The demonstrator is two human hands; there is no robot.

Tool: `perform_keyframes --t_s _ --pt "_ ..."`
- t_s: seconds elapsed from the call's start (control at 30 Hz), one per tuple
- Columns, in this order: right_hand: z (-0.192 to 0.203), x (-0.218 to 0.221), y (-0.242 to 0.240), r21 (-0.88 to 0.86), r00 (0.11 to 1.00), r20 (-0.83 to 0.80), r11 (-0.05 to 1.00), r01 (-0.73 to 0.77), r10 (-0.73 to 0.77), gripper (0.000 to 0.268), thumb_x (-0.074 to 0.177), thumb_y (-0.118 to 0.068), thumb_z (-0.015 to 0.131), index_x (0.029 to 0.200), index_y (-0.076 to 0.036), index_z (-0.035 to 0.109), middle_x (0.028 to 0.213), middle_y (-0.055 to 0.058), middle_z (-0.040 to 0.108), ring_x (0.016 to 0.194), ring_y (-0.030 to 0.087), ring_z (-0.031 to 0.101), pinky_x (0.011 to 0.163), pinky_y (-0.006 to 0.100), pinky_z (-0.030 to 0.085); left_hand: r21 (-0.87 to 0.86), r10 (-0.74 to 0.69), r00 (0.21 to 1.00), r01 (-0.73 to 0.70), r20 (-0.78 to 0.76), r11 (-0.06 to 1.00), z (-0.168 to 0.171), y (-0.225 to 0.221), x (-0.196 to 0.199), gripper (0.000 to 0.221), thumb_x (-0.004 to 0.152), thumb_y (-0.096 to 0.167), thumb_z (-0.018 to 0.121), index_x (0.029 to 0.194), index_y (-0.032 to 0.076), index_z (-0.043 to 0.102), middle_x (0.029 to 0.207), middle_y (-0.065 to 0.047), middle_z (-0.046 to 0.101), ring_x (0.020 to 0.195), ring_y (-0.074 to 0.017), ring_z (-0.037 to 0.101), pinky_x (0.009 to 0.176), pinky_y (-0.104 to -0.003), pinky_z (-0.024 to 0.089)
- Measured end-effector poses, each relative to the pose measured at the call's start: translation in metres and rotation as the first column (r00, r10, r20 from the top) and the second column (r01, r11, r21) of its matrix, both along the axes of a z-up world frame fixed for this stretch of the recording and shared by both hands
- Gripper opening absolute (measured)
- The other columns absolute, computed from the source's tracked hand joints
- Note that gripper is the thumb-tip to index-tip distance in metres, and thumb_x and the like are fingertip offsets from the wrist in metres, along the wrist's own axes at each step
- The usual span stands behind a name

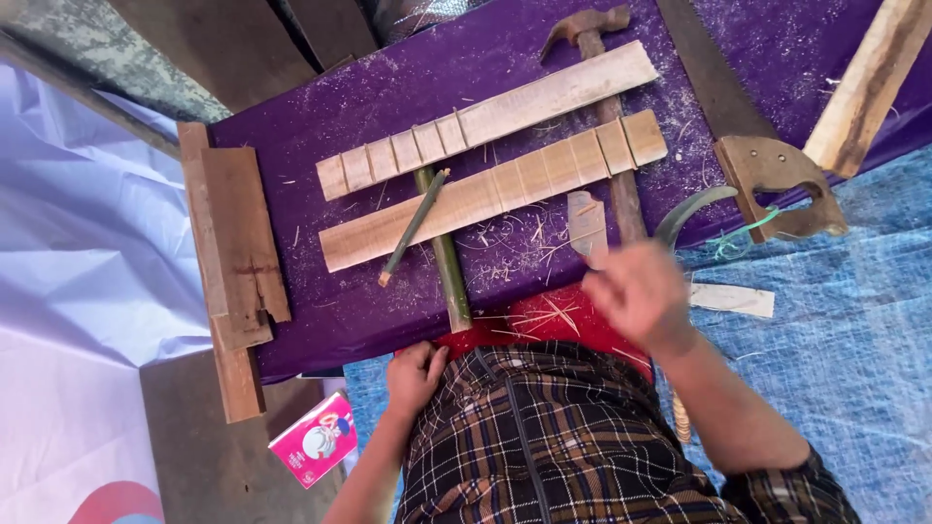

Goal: Shaping a thin wooden stick by shaving it with a curved hand blade on a workbench.

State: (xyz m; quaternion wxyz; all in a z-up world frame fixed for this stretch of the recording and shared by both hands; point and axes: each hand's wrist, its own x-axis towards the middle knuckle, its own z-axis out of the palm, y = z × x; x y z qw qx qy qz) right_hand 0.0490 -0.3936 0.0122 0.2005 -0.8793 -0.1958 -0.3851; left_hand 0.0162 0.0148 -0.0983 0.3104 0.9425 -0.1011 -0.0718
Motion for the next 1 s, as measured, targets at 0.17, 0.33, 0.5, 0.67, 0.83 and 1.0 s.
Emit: perform_keyframes --t_s 0.17,0.33,0.5,0.67,0.83,1.0 --pt "0.043 0.084 -0.046 -0.271 0.821 -0.144 0.820 0.504 -0.553 0.070 0.097 -0.070 0.069 0.120 -0.005 0.075 0.091 0.012 0.059 0.089 0.033 0.059 0.071 0.046 0.044 0.087 -0.023 0.978 0.005 0.209 0.996 -0.004 -0.006 0.010 0.039 0.094 0.047 0.065 0.065 0.023 0.057 0.055 -0.002 0.058 0.060 -0.0263 0.068 0.058 -0.038 0.054" --pt "0.025 0.106 -0.035 -0.353 0.754 -0.233 0.776 0.523 -0.614 0.067 0.085 -0.064 0.073 0.119 -0.006 0.073 0.092 0.011 0.060 0.091 0.033 0.058 0.070 0.047 0.042 0.073 -0.010 0.961 -0.010 0.276 0.997 -0.014 -0.006 0.013 0.036 0.093 0.047 0.066 0.066 0.024 0.058 0.054 -0.002 0.058 0.058 -0.0267 0.068 0.055 -0.038 0.054" --pt "0.002 0.107 -0.041 -0.355 0.747 -0.191 0.755 0.552 -0.637 0.041 0.090 -0.051 0.076 0.106 -0.014 0.073 0.085 0.004 0.059 0.088 0.028 0.058 0.066 0.043 0.044 0.076 0.000 0.960 -0.022 0.280 0.997 -0.022 -0.004 0.012 0.035 0.092 0.046 0.067 0.067 0.024 0.059 0.055 -0.002 0.058 0.058 -0.0270 0.068 0.055 -0.039 0.054" --pt "-0.013 0.110 -0.047 -0.238 0.838 -0.163 0.845 0.478 -0.520 0.023 0.094 -0.034 0.074 0.113 -0.022 0.074 0.084 0.001 0.056 0.085 0.022 0.060 0.071 0.035 0.050 0.090 -0.008 0.950 -0.021 0.311 0.996 -0.023 -0.005 0.014 0.036 0.092 0.046 0.066 0.066 0.023 0.057 0.053 -0.003 0.057 0.055 -0.0283 0.067 0.053 -0.040 0.054" --pt "-0.018 0.112 -0.049 -0.189 0.859 -0.153 0.868 0.459 -0.488 0.020 0.091 -0.030 0.078 0.108 -0.021 0.073 0.082 0.000 0.055 0.083 0.020 0.060 0.071 0.033 0.051 0.068 0.003 0.951 -0.025 0.308 0.997 -0.020 -0.005 0.010 0.035 0.092 0.044 0.068 0.066 0.023 0.057 0.054 -0.003 0.057 0.056 -0.0286 0.068 0.053 -0.040 0.054" --pt "-0.016 0.115 -0.050 -0.141 0.860 -0.137 0.869 0.474 -0.491 0.023 0.080 -0.019 0.086 0.098 -0.015 0.072 0.080 0.003 0.060 0.079 0.024 0.065 0.071 0.036 0.055 0.068 0.010 0.951 -0.033 0.310 0.997 -0.027 -0.005 0.012 0.035 0.093 0.044 0.067 0.067 0.024 0.057 0.053 -0.003 0.057 0.056 -0.0280 0.067 0.053 -0.039 0.054"
